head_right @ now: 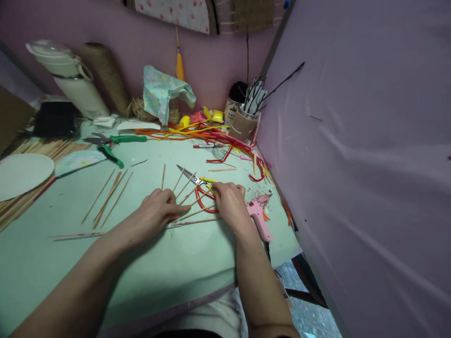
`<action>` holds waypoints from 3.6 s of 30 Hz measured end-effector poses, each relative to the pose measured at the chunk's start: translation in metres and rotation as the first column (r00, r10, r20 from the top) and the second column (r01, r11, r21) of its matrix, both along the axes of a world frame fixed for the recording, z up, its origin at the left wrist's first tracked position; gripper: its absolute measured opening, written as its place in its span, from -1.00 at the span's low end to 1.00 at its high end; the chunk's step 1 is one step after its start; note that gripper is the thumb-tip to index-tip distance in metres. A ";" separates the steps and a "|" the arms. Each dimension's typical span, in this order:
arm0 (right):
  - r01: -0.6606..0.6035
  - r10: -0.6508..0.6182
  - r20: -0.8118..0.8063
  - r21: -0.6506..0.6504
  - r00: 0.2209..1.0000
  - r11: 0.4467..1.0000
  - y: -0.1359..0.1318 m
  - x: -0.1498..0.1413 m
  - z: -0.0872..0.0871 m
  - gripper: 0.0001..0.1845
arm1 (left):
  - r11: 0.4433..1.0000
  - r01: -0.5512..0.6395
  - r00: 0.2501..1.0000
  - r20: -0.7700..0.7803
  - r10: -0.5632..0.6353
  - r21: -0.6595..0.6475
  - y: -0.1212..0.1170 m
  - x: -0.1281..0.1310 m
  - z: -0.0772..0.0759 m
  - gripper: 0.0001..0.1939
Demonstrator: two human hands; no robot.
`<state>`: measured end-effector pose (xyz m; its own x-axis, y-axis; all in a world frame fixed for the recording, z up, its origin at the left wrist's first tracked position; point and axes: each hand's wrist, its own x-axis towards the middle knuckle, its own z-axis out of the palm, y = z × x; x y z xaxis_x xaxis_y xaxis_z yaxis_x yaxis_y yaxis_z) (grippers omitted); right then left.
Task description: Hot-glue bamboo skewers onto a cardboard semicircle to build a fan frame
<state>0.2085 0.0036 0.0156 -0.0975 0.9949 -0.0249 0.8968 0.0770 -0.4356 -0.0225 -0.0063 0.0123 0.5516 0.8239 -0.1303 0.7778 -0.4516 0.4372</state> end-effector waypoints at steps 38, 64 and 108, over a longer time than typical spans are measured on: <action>0.247 -0.222 -0.133 0.218 0.966 0.944 0.008 0.009 -0.011 -0.57 | 0.848 -0.437 0.898 0.199 0.393 0.300 0.013 0.002 -0.007 -0.71; -0.014 0.019 -0.068 0.077 0.997 0.997 0.046 -0.018 0.004 -0.50 | 0.876 -0.368 0.918 -0.029 0.396 0.310 0.019 0.019 -0.004 -0.73; 0.072 -0.074 0.052 0.053 0.996 0.996 0.047 0.004 -0.002 -0.71 | 0.880 -0.386 0.922 0.098 0.373 0.278 0.016 0.023 -0.006 -0.74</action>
<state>0.2128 0.0502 0.0132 -0.0246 0.9994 0.0229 0.9229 0.0315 -0.3837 0.0001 0.0095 0.0059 0.1888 0.9691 0.1585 0.8991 -0.2355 0.3689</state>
